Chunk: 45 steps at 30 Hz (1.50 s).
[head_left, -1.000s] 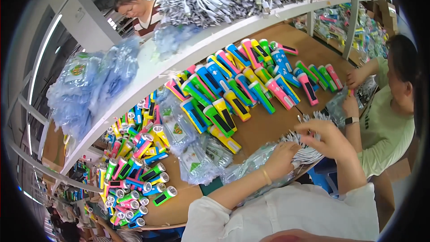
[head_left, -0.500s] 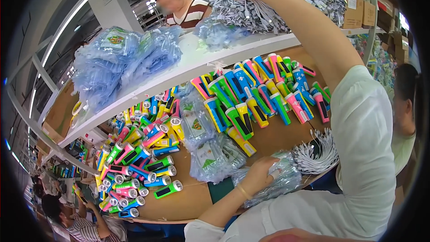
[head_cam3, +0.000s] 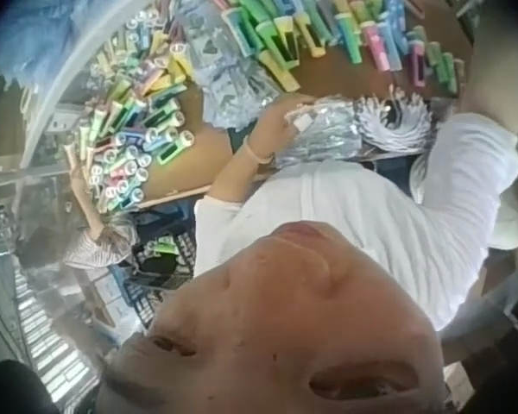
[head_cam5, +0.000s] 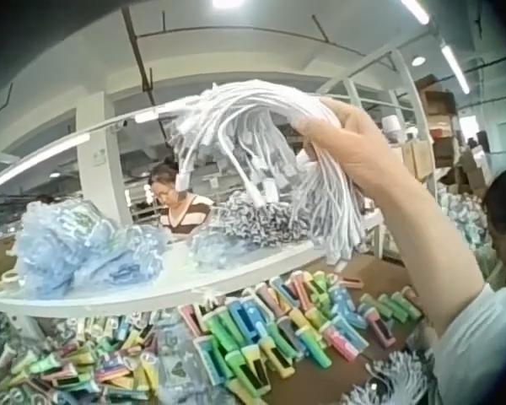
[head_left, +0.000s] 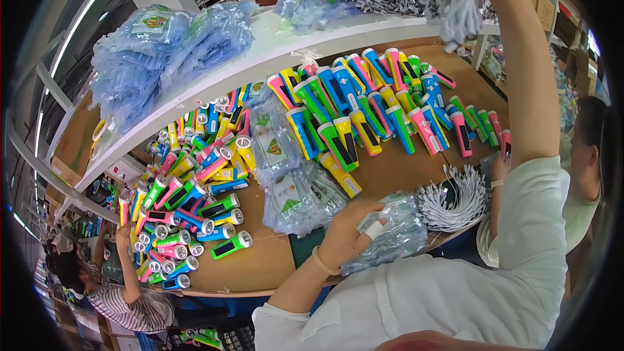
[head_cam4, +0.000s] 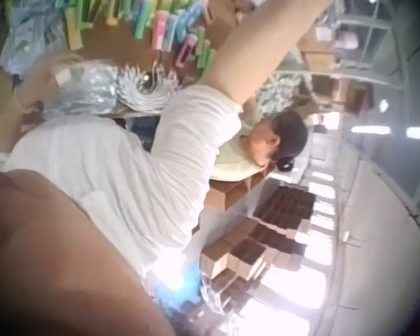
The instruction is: Packing various colored flashlights and USB cables into plastic bags.
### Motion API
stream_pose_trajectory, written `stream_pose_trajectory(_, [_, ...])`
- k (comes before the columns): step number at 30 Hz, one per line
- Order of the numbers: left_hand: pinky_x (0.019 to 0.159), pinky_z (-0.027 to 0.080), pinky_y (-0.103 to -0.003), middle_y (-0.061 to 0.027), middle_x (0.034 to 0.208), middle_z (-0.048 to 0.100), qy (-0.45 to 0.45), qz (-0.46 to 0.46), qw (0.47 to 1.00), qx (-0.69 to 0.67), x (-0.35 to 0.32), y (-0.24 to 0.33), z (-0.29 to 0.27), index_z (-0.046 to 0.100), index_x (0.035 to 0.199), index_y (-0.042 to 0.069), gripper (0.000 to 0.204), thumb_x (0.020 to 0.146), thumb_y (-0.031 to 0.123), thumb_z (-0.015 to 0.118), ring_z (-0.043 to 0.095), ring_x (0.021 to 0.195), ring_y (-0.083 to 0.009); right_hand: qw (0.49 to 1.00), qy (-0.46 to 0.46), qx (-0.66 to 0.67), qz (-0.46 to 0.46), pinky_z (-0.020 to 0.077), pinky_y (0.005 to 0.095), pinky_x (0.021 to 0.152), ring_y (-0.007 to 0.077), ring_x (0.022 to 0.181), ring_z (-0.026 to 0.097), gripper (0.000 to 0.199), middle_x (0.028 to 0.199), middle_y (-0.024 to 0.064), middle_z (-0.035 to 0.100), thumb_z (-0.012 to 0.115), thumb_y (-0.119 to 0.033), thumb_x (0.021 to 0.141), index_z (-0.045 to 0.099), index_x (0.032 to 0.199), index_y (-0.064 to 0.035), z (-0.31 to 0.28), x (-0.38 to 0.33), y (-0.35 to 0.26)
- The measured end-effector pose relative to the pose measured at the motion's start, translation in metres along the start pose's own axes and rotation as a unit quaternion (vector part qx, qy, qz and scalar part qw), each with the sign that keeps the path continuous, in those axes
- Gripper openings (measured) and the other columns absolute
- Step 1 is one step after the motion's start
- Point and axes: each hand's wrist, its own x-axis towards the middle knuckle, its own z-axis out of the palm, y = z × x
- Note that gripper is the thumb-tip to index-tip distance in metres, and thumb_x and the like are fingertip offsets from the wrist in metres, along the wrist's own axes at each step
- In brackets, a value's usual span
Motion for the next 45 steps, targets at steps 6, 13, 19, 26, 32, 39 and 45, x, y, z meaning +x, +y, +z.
stream_pose_trajectory(6, [0.072, 0.058, -0.041, -0.015, 0.094, 0.071, -0.041, 0.288, 0.945, -0.15, -0.003, 0.063, -0.037, 0.07, 0.101, -0.004, 0.029, 0.087, 0.02, 0.078, 0.07, 0.082, -0.0314, 0.948, -0.259, 0.052, 0.179, 0.0472, 0.0224, 0.073, 0.006, 0.083, 0.059, 0.036, 0.097, 0.0003, 0.068, 0.079, -0.01, 0.082, 0.066, 0.113, 0.0012, 0.024, -0.135, 0.003])
stream_pose_trajectory(13, [0.104, 0.043, -0.049, -0.0191, 0.126, 0.061, 0.112, 0.041, 0.983, 0.139, 0.017, 0.057, -0.037, 0.058, 0.128, -0.003, 0.078, 0.067, 0.034, 0.092, 0.056, 0.12, -0.0393, 0.93, -0.331, 0.0, 0.157, 0.0508, 0.0369, 0.073, 0.0311, 0.085, 0.065, 0.037, 0.093, 0.0124, 0.067, 0.081, -0.008, 0.071, 0.067, 0.104, -0.0019, 0.046, -0.282, 0.052])
stream_pose_trajectory(19, [0.115, 0.029, -0.055, -0.0179, 0.145, 0.051, -0.018, -0.034, 0.979, 0.201, 0.023, 0.007, -0.02, 0.05, 0.142, 0.005, 0.095, 0.06, 0.027, 0.093, 0.045, 0.138, -0.0383, 0.931, -0.335, 0.066, 0.129, 0.0466, 0.0393, 0.07, 0.0318, 0.082, 0.062, 0.043, 0.09, 0.0109, 0.064, 0.082, -0.013, 0.067, 0.066, 0.106, -0.0044, 0.047, -0.319, 0.061])
stream_pose_trajectory(26, [0.117, 0.022, -0.062, -0.0103, 0.125, 0.067, -0.074, 0.011, 0.974, 0.215, 0.023, -0.001, -0.003, 0.065, 0.108, 0.007, 0.053, 0.06, 0.013, 0.086, 0.054, 0.132, -0.035, 0.94, -0.329, 0.047, 0.077, 0.0452, 0.0409, 0.072, 0.0308, 0.083, 0.06, 0.044, 0.089, 0.0075, 0.063, 0.083, -0.014, 0.064, 0.068, 0.105, -0.0089, 0.035, -0.332, 0.058])
stream_pose_trajectory(32, [0.106, 0.044, -0.046, -0.0094, 0.103, 0.073, -0.049, -0.117, 0.989, 0.072, 0.017, -0.006, 0.011, 0.069, 0.103, 0.003, 0.036, 0.067, 0.0, 0.073, 0.07, 0.098, -0.0278, 0.956, -0.272, -0.002, 0.109, 0.0474, 0.0412, 0.083, 0.031, 0.094, 0.061, 0.051, 0.1, 0.0076, 0.067, 0.087, -0.02, 0.065, 0.068, 0.111, -0.0092, 0.031, -0.321, 0.063])
stream_pose_trajectory(39, [0.08, 0.051, -0.028, -0.0085, 0.095, 0.071, 0.05, -0.368, 0.903, -0.217, 0.024, 0.008, 0.018, 0.068, 0.106, -0.005, 0.03, 0.077, -0.001, 0.064, 0.064, 0.085, -0.0135, 0.973, -0.225, -0.015, 0.054, 0.0444, 0.043, 0.099, 0.0283, 0.115, 0.059, 0.043, 0.124, 0.0049, 0.063, 0.085, -0.011, 0.067, 0.067, 0.106, -0.0133, 0.033, -0.32, 0.061])
stream_pose_trajectory(45, [0.08, 0.051, -0.028, -0.0085, 0.094, 0.071, 0.081, -0.377, 0.89, -0.243, 0.029, 0.013, 0.023, 0.067, 0.105, -0.006, 0.029, 0.077, 0.0, 0.064, 0.064, 0.086, -0.0142, 0.982, -0.177, -0.067, 0.0, 0.0448, 0.0438, 0.098, 0.0276, 0.116, 0.06, 0.034, 0.122, 0.0056, 0.064, 0.083, -0.016, 0.064, 0.064, 0.093, -0.0114, 0.052, -0.333, 0.063])
